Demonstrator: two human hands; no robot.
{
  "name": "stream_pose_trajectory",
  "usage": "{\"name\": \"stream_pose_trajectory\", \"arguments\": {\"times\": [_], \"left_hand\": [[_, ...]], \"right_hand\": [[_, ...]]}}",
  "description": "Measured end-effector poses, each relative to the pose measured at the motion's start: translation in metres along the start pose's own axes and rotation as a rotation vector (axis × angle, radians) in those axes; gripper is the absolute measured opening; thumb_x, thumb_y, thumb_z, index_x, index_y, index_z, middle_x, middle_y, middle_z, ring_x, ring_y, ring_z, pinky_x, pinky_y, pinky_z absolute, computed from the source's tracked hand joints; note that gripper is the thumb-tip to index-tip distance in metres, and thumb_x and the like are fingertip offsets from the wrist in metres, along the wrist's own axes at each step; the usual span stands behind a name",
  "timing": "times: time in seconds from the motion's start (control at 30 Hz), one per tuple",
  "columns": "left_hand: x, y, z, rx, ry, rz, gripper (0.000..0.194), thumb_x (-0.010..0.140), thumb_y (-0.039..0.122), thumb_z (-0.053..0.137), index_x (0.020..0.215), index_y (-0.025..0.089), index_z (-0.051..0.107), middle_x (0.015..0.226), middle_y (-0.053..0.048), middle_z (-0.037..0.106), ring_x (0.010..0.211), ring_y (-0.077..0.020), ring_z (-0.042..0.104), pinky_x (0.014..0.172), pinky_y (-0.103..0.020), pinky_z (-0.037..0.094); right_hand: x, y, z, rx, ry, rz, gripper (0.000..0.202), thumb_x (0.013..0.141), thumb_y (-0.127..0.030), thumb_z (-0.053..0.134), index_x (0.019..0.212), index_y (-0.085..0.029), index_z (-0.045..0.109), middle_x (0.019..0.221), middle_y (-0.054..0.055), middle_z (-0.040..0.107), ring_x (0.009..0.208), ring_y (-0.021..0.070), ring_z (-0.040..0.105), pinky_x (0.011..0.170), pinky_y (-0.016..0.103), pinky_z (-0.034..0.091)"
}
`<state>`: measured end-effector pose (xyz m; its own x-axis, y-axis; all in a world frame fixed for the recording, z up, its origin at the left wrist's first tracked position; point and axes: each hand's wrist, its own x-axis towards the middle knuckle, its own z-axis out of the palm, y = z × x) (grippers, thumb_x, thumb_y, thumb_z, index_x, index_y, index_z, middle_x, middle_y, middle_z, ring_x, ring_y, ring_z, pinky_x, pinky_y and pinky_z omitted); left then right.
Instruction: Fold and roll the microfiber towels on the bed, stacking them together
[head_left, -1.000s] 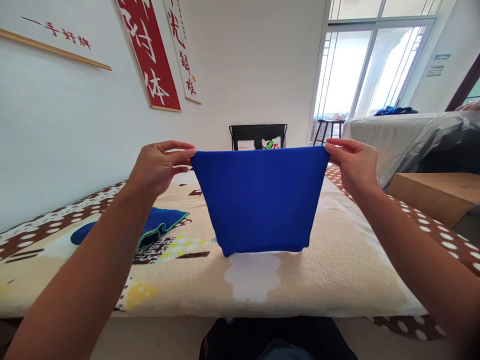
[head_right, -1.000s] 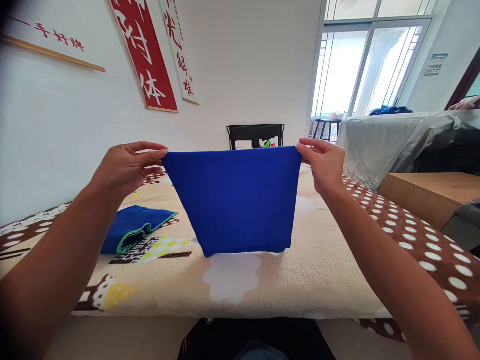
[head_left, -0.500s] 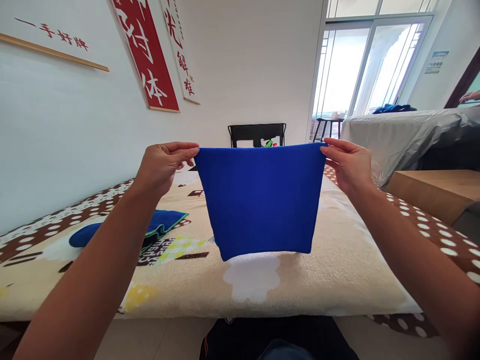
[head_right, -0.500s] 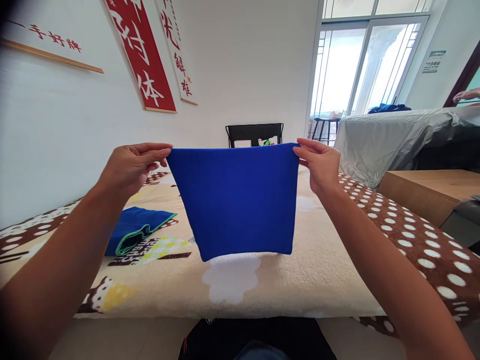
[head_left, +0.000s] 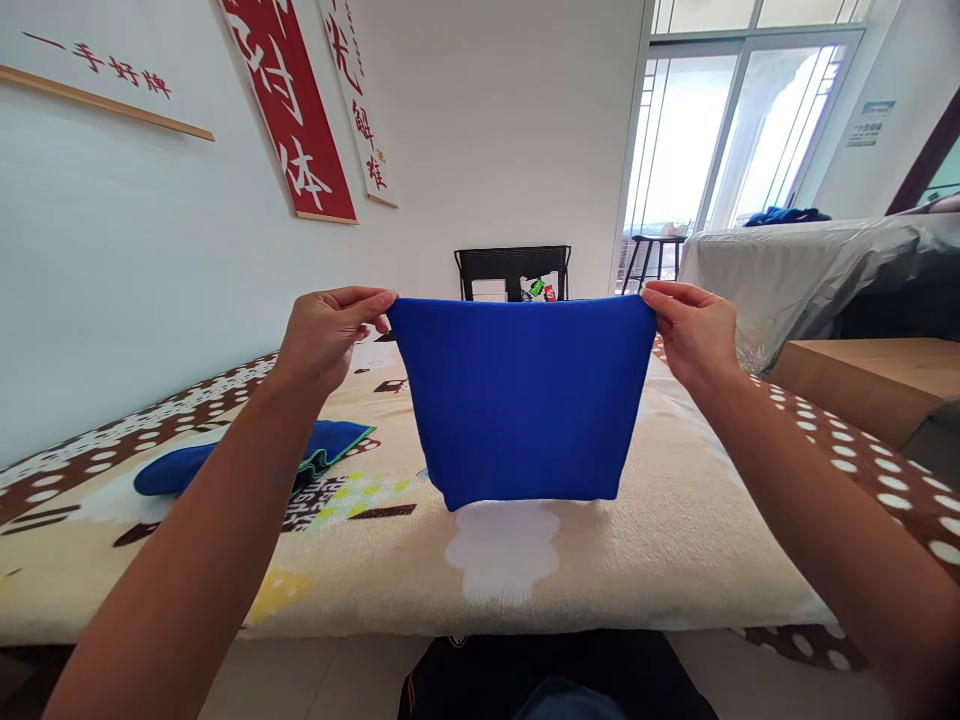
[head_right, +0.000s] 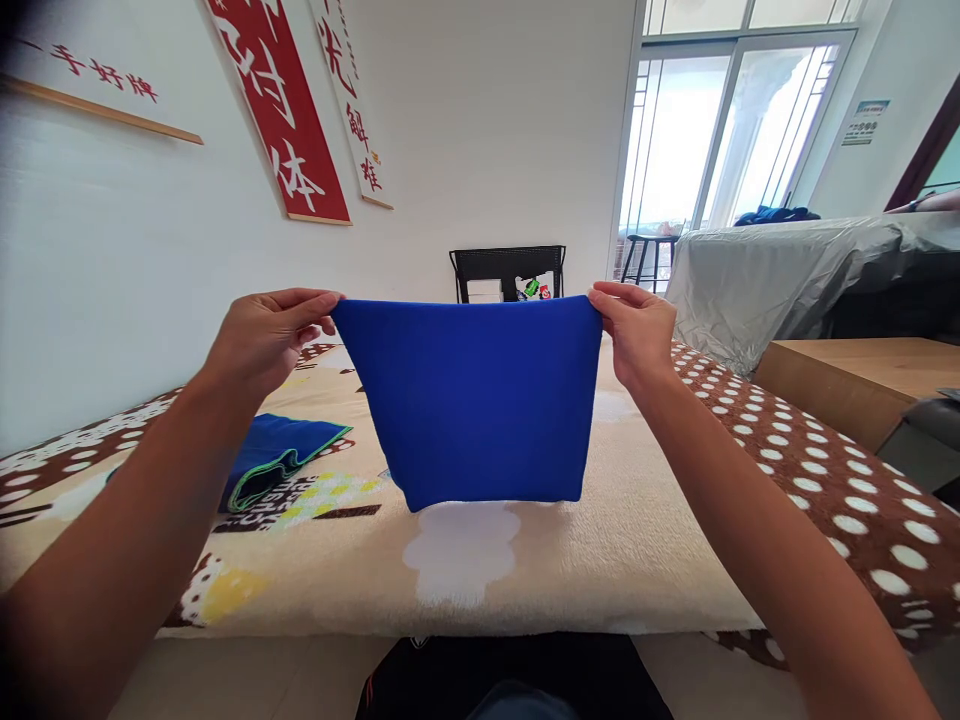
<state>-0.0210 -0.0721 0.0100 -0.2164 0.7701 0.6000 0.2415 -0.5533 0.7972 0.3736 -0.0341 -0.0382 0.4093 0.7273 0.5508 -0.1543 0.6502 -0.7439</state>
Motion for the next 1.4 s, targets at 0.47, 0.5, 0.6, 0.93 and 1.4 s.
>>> {"name": "stream_pose_trajectory", "arguments": {"times": [0.47, 0.5, 0.6, 0.93, 1.4], "left_hand": [[0.003, -0.003, -0.001, 0.084, -0.035, 0.003, 0.026, 0.068, 0.041, 0.084, 0.084, 0.022, 0.08, 0.079, -0.004, 0.072, 0.062, -0.0144, 0.059, 0.059, -0.032, 0.039], [0.003, -0.003, -0.001, 0.087, -0.035, 0.005, 0.025, 0.068, 0.041, 0.084, 0.084, 0.022, 0.08, 0.077, -0.004, 0.072, 0.063, -0.0148, 0.059, 0.059, -0.032, 0.039], [0.004, -0.003, -0.001, 0.088, -0.034, 0.008, 0.023, 0.068, 0.04, 0.084, 0.083, 0.023, 0.079, 0.076, -0.004, 0.071, 0.064, -0.0159, 0.061, 0.059, -0.032, 0.04], [0.006, -0.005, -0.007, 0.151, -0.039, 0.034, 0.029, 0.067, 0.046, 0.083, 0.086, 0.024, 0.078, 0.078, -0.002, 0.07, 0.072, -0.0172, 0.062, 0.063, -0.033, 0.041], [0.008, -0.002, -0.005, 0.072, -0.088, -0.004, 0.027, 0.067, 0.03, 0.085, 0.088, 0.015, 0.078, 0.073, -0.002, 0.067, 0.065, -0.0097, 0.054, 0.063, -0.028, 0.031]], "right_hand": [[0.01, 0.014, -0.009, -0.051, 0.013, -0.103, 0.028, 0.059, -0.029, 0.086, 0.085, -0.025, 0.075, 0.089, 0.002, 0.071, 0.079, 0.0176, 0.063, 0.067, 0.036, 0.053], [0.01, 0.012, -0.009, -0.05, 0.007, -0.105, 0.028, 0.059, -0.03, 0.086, 0.085, -0.026, 0.075, 0.09, 0.002, 0.071, 0.079, 0.0177, 0.063, 0.066, 0.036, 0.052], [0.005, 0.007, -0.008, -0.056, 0.016, -0.047, 0.028, 0.059, -0.029, 0.086, 0.085, -0.026, 0.075, 0.09, 0.002, 0.071, 0.083, 0.0181, 0.064, 0.072, 0.038, 0.053], [0.007, 0.009, -0.003, 0.078, -0.067, -0.132, 0.023, 0.061, -0.026, 0.086, 0.078, -0.024, 0.07, 0.085, 0.002, 0.07, 0.091, 0.0211, 0.069, 0.087, 0.044, 0.059], [-0.006, 0.0, 0.007, -0.051, 0.012, -0.538, 0.017, 0.078, -0.034, 0.078, 0.089, -0.025, 0.069, 0.089, -0.003, 0.07, 0.099, 0.019, 0.07, 0.096, 0.04, 0.056]]}}
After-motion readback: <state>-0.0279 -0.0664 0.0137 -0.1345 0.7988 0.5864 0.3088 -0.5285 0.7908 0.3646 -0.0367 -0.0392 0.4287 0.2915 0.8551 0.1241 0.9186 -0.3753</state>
